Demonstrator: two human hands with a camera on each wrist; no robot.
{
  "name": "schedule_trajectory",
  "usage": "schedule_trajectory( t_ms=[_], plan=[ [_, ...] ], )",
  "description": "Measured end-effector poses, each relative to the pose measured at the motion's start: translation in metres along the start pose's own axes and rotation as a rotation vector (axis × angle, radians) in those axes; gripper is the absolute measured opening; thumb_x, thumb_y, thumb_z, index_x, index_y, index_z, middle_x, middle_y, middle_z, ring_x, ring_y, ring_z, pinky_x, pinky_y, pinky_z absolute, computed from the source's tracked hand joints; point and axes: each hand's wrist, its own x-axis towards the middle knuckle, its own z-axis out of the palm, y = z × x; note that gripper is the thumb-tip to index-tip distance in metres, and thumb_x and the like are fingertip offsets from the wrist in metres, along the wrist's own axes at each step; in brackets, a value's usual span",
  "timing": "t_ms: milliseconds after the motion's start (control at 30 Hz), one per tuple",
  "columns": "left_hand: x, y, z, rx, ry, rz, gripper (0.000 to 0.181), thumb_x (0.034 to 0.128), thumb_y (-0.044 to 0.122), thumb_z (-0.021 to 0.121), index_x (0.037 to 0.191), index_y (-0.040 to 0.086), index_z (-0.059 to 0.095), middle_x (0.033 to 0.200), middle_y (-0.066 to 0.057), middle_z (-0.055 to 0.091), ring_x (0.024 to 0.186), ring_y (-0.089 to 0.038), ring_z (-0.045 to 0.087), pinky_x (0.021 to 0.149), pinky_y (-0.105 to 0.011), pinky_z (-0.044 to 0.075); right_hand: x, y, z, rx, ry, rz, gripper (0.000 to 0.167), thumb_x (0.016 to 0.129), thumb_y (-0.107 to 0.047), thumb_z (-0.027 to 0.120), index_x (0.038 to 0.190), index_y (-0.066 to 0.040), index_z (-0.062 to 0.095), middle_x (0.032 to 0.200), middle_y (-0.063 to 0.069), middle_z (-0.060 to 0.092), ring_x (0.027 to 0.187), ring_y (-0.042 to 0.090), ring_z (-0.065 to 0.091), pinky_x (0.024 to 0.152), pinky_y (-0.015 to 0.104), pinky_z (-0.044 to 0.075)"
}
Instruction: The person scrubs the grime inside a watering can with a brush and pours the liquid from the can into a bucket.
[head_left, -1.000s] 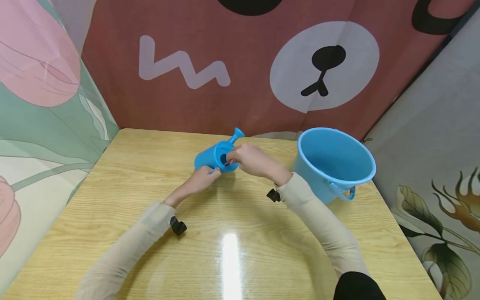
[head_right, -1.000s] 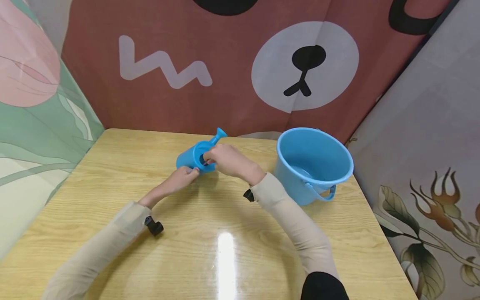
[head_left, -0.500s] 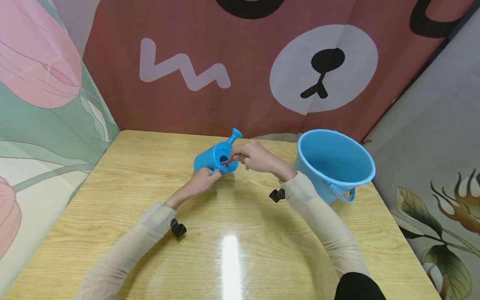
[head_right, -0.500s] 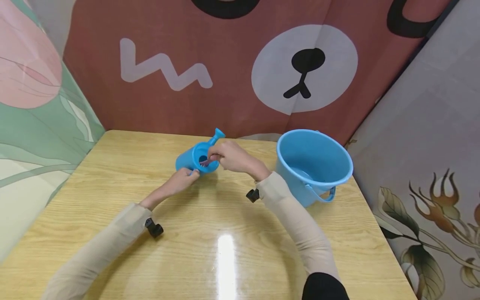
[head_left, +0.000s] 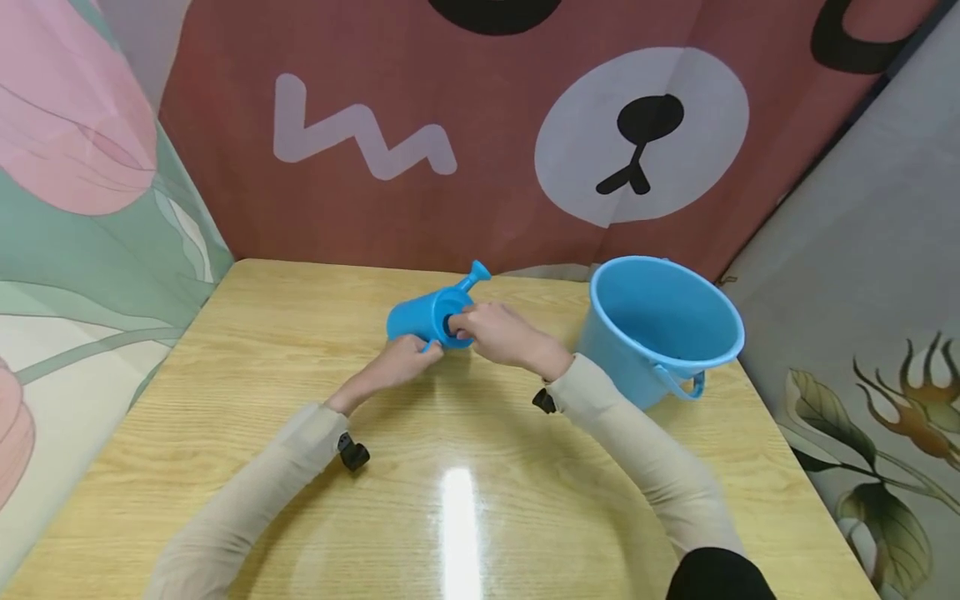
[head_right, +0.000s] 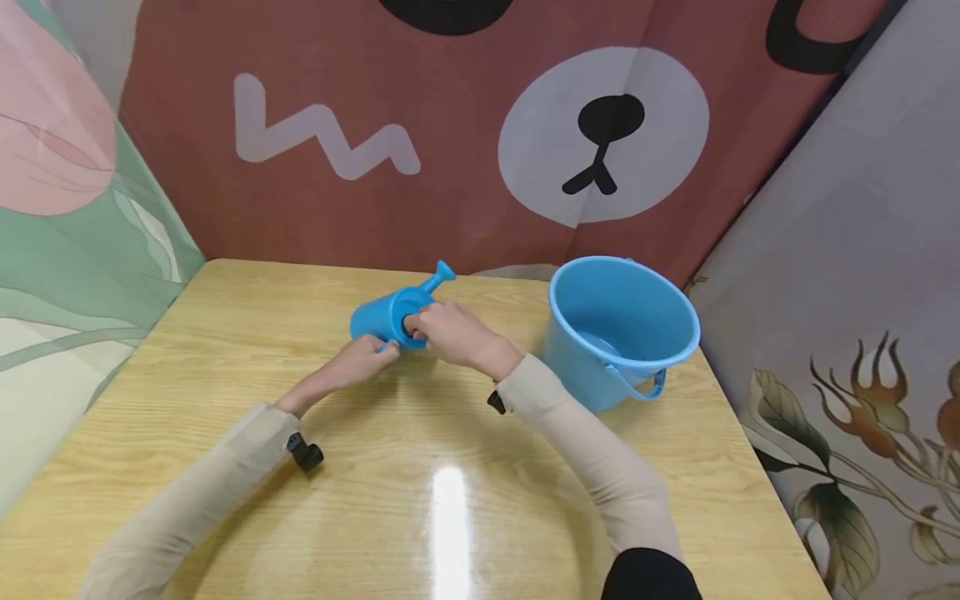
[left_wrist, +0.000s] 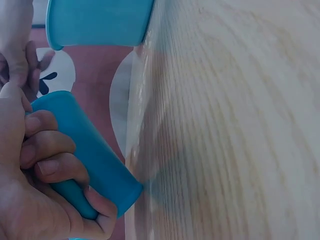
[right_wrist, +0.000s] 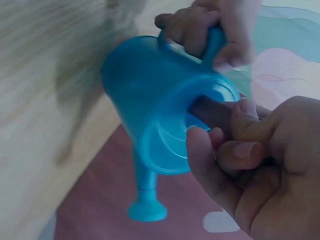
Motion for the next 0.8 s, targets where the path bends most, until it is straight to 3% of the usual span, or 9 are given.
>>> schedule_trajectory(
  t_ms=[100,200,367,500,600,800],
  plan=[
    [0.000,-0.001,0.000,-0.003,0.003,0.000,0.047,0.0990,0.028,0.045,0.055,0.014,0.036,0.049,0.005,0.030,0.043,-0.011,0.024,0.046,-0.025,0.026,0.003,0.001,0.009,0.007,0.027,0.008,0.018,0.100,-0.006,0.056,0.082,-0.009,0.059,0.068,0.003,0.045,0.060,0.014,0.035,0.058,0.027,0.032],
    [0.001,-0.002,0.002,-0.004,-0.004,0.003,0.047,0.0992,0.028,0.045,0.055,0.015,0.036,0.049,0.005,0.030,0.043,-0.011,0.024,0.046,-0.025,0.026,0.004,0.004,0.012,0.055,0.028,0.013,0.017,0.100,-0.006,0.055,0.084,-0.008,0.061,0.073,0.003,0.053,0.063,0.014,0.041,0.063,0.028,0.038],
    [0.002,-0.001,0.002,-0.023,-0.010,0.008,0.046,0.0993,0.028,0.043,0.056,0.015,0.036,0.050,0.005,0.030,0.044,-0.011,0.025,0.047,-0.026,0.027,0.002,0.011,-0.002,0.200,0.009,0.042,0.018,0.099,-0.002,0.054,0.092,-0.005,0.070,0.090,0.006,0.069,0.078,0.017,0.062,0.075,0.030,0.050],
    [0.001,-0.001,0.001,-0.017,-0.002,-0.001,0.046,0.0987,0.028,0.044,0.056,0.015,0.036,0.050,0.005,0.030,0.044,-0.010,0.026,0.047,-0.026,0.027,0.002,0.012,-0.015,0.219,0.005,0.038,0.019,0.099,-0.001,0.054,0.097,-0.004,0.073,0.095,0.008,0.071,0.085,0.023,0.067,0.079,0.035,0.053],
    [0.000,-0.002,0.000,-0.010,0.005,-0.006,0.046,0.0987,0.029,0.044,0.055,0.015,0.037,0.050,0.005,0.030,0.044,-0.010,0.026,0.047,-0.026,0.027,0.005,0.010,-0.013,0.209,-0.012,0.034,0.019,0.099,-0.002,0.053,0.096,-0.003,0.072,0.090,0.007,0.069,0.078,0.019,0.063,0.076,0.032,0.051],
    [-0.001,0.000,-0.002,-0.023,-0.003,-0.006,0.047,0.0997,0.029,0.043,0.056,0.015,0.035,0.050,0.004,0.029,0.044,-0.011,0.023,0.047,-0.026,0.026,0.013,0.005,0.003,0.151,-0.024,0.036,0.021,0.100,-0.003,0.053,0.081,-0.005,0.061,0.071,0.003,0.051,0.065,0.014,0.037,0.066,0.028,0.036]
  ],
)
